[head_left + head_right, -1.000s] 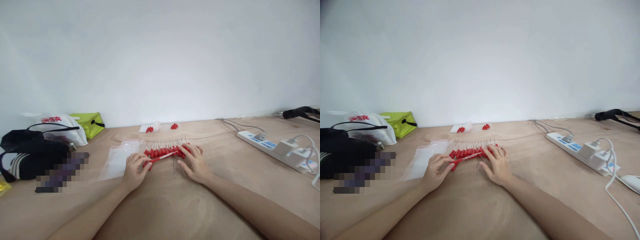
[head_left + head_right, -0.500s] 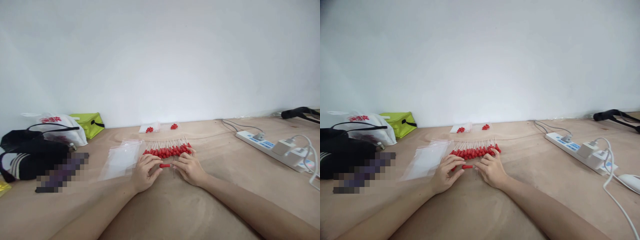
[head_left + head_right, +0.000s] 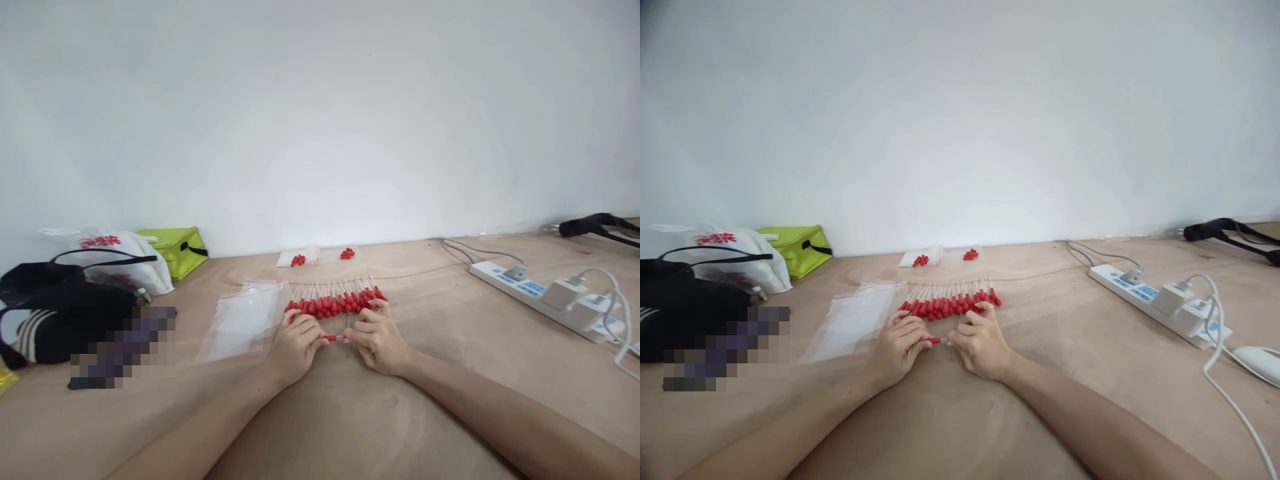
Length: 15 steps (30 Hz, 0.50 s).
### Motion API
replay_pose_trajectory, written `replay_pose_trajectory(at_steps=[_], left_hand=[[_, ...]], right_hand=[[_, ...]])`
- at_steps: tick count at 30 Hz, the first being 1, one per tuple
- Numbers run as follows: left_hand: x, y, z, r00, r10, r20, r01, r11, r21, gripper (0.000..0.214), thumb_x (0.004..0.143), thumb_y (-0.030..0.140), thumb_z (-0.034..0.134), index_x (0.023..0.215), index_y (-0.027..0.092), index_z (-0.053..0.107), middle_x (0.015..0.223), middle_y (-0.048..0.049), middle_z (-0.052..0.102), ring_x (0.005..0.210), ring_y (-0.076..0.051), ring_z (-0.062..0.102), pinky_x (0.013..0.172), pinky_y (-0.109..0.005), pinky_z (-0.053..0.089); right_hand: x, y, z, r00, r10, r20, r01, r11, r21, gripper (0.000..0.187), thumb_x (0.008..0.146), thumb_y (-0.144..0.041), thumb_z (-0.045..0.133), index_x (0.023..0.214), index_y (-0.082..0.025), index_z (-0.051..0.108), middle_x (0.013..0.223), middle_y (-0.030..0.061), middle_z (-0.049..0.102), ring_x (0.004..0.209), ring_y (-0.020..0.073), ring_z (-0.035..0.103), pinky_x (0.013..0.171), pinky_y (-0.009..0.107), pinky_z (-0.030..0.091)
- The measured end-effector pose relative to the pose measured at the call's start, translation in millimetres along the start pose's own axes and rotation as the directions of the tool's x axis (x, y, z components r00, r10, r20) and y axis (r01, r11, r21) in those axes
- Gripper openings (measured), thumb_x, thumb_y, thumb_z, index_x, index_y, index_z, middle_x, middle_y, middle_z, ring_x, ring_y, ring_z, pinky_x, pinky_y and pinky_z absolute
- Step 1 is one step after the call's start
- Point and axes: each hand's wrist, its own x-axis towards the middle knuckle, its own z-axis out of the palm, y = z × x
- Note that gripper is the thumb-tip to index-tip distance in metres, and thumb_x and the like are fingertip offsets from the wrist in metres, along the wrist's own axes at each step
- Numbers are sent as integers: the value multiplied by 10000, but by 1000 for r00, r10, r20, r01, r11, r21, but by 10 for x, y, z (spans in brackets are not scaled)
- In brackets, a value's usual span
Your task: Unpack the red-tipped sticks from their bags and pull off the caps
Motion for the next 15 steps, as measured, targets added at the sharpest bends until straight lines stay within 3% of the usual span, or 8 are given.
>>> replay_pose_trajectory(at_steps=[7, 15], left_hand=[[-1, 38, -61, 997, -4, 75, 5, 1000, -24, 196, 840, 217, 434, 685, 185, 549, 692, 10, 636, 721, -144, 547, 805, -351, 309], [-8, 45, -61, 997, 11, 82, -5, 998, -63, 193, 833, 186, 427, 675, 183, 539, 670, 10, 624, 719, -142, 536, 791, -343, 319]], right_hand=[[10, -24, -44, 1000, 5, 21, -5, 1000, 13, 169, 791, -206, 448, 713, -214, 598, 520, -35, 508, 656, 118, 410, 845, 380, 203], [-21, -17, -68, 999, 7, 36, -9, 998, 55, 173, 796, -218, 450, 706, -208, 597, 515, -29, 508, 645, 122, 397, 833, 387, 222]])
